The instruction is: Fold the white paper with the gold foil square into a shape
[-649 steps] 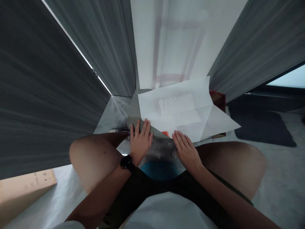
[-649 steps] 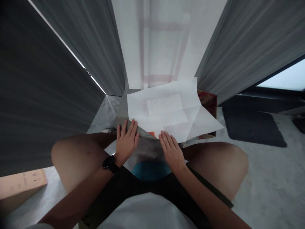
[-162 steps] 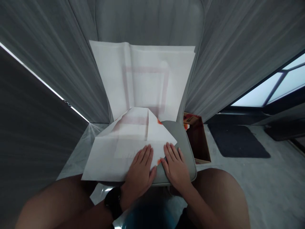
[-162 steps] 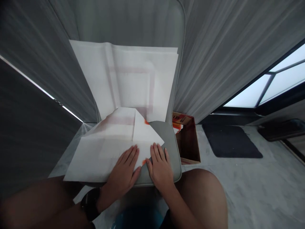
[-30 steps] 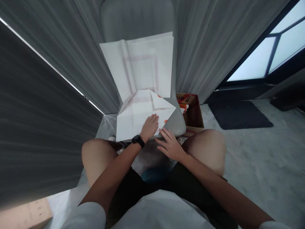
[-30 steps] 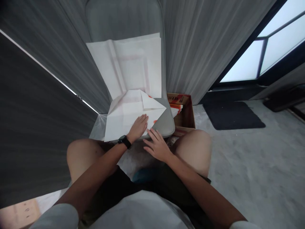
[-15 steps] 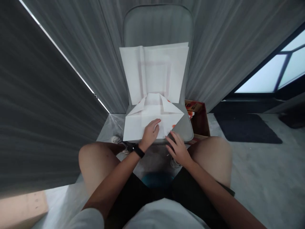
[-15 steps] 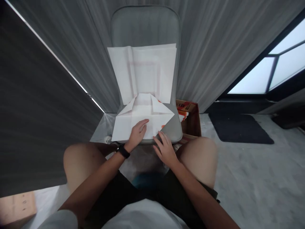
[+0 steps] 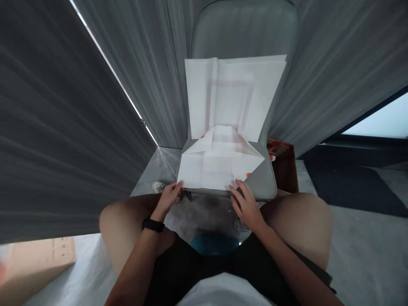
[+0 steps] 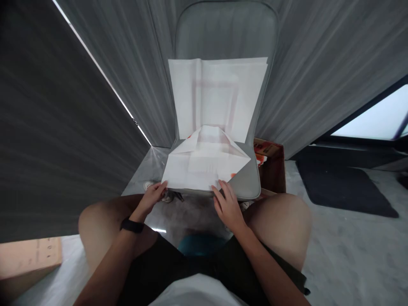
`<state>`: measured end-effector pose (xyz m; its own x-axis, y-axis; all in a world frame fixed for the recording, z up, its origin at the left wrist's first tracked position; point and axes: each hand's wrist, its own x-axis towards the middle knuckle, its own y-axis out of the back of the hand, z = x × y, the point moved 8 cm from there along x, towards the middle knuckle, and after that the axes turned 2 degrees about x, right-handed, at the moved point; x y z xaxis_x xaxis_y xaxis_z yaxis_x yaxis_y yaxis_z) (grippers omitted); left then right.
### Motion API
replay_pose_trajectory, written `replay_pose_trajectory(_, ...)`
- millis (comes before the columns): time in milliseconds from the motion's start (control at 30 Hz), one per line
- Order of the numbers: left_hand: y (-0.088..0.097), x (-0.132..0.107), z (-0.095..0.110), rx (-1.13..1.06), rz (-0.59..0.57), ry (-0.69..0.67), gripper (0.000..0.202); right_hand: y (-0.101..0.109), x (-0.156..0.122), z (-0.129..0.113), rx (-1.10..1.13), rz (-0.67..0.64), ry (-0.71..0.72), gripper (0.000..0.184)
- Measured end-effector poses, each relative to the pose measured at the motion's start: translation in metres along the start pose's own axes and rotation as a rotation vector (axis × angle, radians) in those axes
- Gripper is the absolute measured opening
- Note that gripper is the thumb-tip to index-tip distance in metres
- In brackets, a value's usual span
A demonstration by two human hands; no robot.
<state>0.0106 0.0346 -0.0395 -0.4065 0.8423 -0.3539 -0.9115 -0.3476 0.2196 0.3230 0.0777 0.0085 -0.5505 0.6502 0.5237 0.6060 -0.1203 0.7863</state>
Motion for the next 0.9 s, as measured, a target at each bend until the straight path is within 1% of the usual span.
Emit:
replay_pose_trajectory(100,-0.017,-0.015,0.008,-0.038,-0.125,0.029,0.069,0.004,0.0,-0.011,-0.014,0.006,0.003,0.054)
replay_pose_trajectory(167,-0.029,-0.023,0.014,-0.04,-0.227,0.051,0.067,0.001,0.003,-0.022,-0.015,-0.01,-0.002,0.052)
replay_pose_trajectory(233,-0.041,-0.028,0.02,-0.044,-0.315,0.061,0.065,-0.007,0.009,-0.035,-0.01,-0.048,-0.012,0.054)
replay_pose_trajectory(300,-0.053,-0.029,0.027,-0.074,-0.369,0.058,0.063,-0.02,0.019,-0.046,-0.016,-0.094,-0.027,0.059)
replay_pose_trajectory(367,-0.064,-0.028,0.032,-0.13,-0.398,0.056,0.062,-0.032,0.03,-0.054,-0.022,-0.116,-0.04,0.061)
replay_pose_trajectory(400,-0.07,-0.027,0.034,-0.161,-0.405,0.057,0.062,-0.037,0.036,-0.056,-0.018,-0.115,-0.047,0.057)
replay_pose_trajectory(467,-0.077,-0.024,0.038,-0.214,-0.397,0.05,0.062,-0.043,0.047,-0.057,0.012,-0.101,-0.064,0.04)
replay_pose_trajectory(533,-0.081,-0.019,0.044,-0.248,-0.379,0.022,0.063,-0.045,0.055,-0.053,0.056,-0.082,-0.095,0.022)
replay_pose_trajectory(567,-0.082,-0.017,0.047,-0.26,-0.375,0.003,0.064,-0.045,0.059,-0.049,0.075,-0.078,-0.115,0.019)
replay_pose_trajectory(633,-0.082,-0.011,0.054,-0.271,-0.37,-0.048,0.066,-0.045,0.066,-0.04,0.094,-0.081,-0.159,0.022)
replay_pose_trajectory(700,-0.078,-0.004,0.065,-0.221,-0.335,-0.152,0.066,-0.045,0.074,-0.03,0.074,-0.099,-0.215,0.023)
replay_pose_trajectory(733,-0.074,-0.002,0.073,-0.154,-0.29,-0.239,0.063,-0.045,0.078,-0.024,0.048,-0.115,-0.25,0.024)
replay_pose_trajectory(800,-0.066,-0.002,0.091,0.058,-0.153,-0.478,0.051,-0.046,0.085,-0.012,-0.03,-0.157,-0.336,0.026)
replay_pose_trajectory(833,-0.065,-0.006,0.1,0.186,-0.087,-0.612,0.043,-0.047,0.089,-0.006,-0.076,-0.179,-0.381,0.027)
replay_pose_trajectory(900,-0.074,-0.015,0.11,0.425,-0.002,-0.843,0.031,-0.047,0.095,0.004,-0.163,-0.214,-0.458,0.029)
